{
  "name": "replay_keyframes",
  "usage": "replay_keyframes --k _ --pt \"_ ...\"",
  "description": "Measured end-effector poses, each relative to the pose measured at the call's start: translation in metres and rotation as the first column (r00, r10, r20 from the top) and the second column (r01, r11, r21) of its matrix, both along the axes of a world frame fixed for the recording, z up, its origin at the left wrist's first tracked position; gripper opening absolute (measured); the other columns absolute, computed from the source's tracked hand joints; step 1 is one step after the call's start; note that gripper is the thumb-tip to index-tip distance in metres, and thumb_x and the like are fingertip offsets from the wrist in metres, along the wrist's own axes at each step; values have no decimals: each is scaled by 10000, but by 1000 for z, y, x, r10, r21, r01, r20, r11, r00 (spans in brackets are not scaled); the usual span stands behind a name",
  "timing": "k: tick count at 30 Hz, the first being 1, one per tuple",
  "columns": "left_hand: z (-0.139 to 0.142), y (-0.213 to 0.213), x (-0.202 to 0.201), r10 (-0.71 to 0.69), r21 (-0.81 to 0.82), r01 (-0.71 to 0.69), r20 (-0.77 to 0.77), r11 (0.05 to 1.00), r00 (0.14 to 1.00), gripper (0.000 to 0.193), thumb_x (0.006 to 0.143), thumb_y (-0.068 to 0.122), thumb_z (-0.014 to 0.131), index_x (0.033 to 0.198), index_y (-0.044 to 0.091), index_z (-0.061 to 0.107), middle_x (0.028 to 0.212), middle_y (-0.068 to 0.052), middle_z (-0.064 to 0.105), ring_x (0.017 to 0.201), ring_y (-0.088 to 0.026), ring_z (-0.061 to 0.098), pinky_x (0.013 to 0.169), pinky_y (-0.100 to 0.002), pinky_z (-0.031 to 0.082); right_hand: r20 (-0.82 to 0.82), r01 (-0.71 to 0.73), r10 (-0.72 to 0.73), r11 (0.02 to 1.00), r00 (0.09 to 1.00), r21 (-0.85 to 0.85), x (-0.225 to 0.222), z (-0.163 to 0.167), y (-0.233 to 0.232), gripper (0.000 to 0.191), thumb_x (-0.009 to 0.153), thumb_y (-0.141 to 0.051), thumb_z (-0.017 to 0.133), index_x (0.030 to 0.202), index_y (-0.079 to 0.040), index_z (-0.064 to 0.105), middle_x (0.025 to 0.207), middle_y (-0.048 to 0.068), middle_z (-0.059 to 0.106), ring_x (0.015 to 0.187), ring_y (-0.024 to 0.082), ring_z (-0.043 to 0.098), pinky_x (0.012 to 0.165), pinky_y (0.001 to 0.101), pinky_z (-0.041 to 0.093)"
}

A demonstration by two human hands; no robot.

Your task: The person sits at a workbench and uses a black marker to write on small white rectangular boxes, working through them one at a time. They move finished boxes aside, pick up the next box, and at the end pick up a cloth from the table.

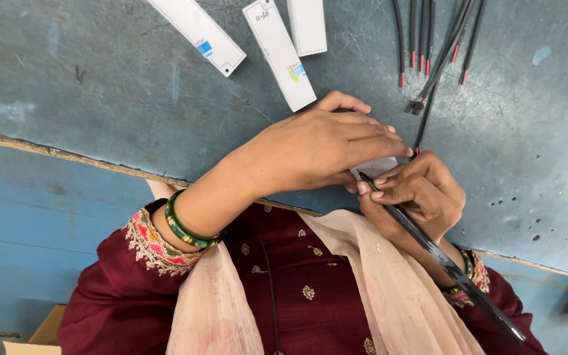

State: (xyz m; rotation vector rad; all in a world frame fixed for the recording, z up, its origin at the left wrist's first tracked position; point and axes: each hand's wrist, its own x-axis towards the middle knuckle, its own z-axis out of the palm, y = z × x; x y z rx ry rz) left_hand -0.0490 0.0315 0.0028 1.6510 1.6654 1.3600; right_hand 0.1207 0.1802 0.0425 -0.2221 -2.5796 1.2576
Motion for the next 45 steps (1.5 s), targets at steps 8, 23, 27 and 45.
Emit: replay_keyframes --k 8,23,27,45 --pt "0 0 0 -1 -6 1 -3 1000 1000 731 713 229 883 1372 138 582 1327 -18 679 1274 -187 622 1168 -426 364 8 2 -2 1000 1000 0 0 2 -2 333 810 56 886 746 -54 579 856 76 590 719 113 676 614 227 541" --pt "-2 -1 0 -7 -5 7 -1 1000 1000 749 705 236 890 1379 138 578 1330 -26 679 1288 -194 616 1167 -429 362 21 5 -4 1000 1000 -30 1 2 1 313 822 52 881 768 -45 589 881 86 591 747 128 697 634 233 561" --pt "-2 -1 -1 -10 1 10 -7 1000 1000 751 701 240 889 1377 138 577 1333 -28 678 1295 -191 613 1168 -427 364 17 2 -2 999 1000 -48 1 1 1 308 818 52 875 762 -48 589 874 90 592 791 138 700 628 229 567" --pt "-2 -1 0 -13 -20 12 -5 1000 1000 725 732 263 878 1384 145 583 1329 -29 679 1294 -182 608 1172 -428 356 -9 5 -5 1000 1000 -15 -1 1 -1 316 811 43 886 757 -51 590 869 82 603 786 131 683 634 227 548"
